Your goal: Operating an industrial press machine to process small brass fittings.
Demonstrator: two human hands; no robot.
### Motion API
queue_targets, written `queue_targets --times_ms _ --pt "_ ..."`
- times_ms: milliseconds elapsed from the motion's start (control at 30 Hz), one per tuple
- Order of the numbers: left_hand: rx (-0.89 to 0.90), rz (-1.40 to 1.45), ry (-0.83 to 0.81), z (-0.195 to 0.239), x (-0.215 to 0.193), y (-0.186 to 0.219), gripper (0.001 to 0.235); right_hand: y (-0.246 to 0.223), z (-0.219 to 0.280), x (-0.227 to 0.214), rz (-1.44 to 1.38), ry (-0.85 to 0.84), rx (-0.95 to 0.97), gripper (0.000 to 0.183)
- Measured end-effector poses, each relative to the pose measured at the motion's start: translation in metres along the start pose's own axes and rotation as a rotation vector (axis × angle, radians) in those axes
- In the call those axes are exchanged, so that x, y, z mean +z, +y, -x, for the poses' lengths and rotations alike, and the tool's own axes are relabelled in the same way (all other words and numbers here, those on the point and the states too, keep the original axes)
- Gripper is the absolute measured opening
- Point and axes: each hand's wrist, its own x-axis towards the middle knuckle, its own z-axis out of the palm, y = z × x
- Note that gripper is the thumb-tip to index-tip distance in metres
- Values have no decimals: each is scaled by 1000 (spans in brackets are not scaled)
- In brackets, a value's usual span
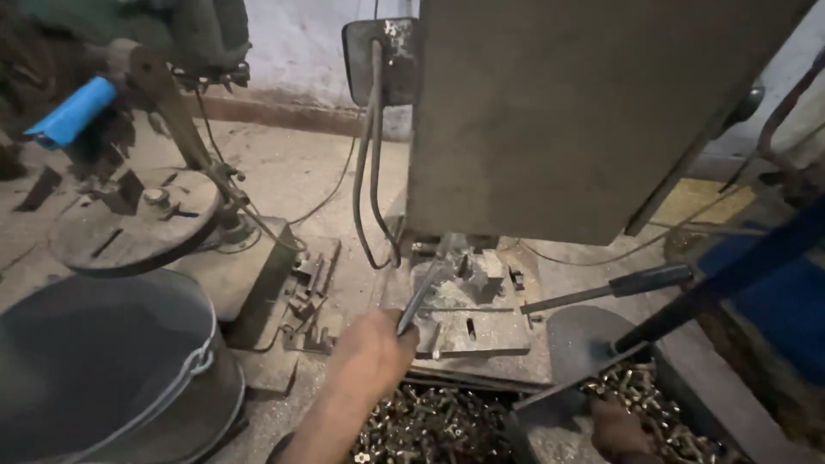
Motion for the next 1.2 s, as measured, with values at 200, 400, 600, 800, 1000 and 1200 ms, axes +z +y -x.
queue_targets --times_ms 200,400,600,800,1000,1200 --pt "51 -34 24 3 1 2 33 -14 14 19 -87 146 -11 26" --pt "57 13 16 7 3 0 34 -109 97 -113 -358 332 110 23" --pt "-15 35 28 12 3 10 35 -216 178 -271 -731 820 -113 21" --pt "-73 -59 -29 15 -11 18 36 -290 177 -314 -547 832 -623 23" --pt "-167 -6 -321 15 2 29 40 -292 154 -313 -475 1042 -704 15" --pt "-253 759 -210 34 58 32 33 -188 125 -317 103 1174 -311 41"
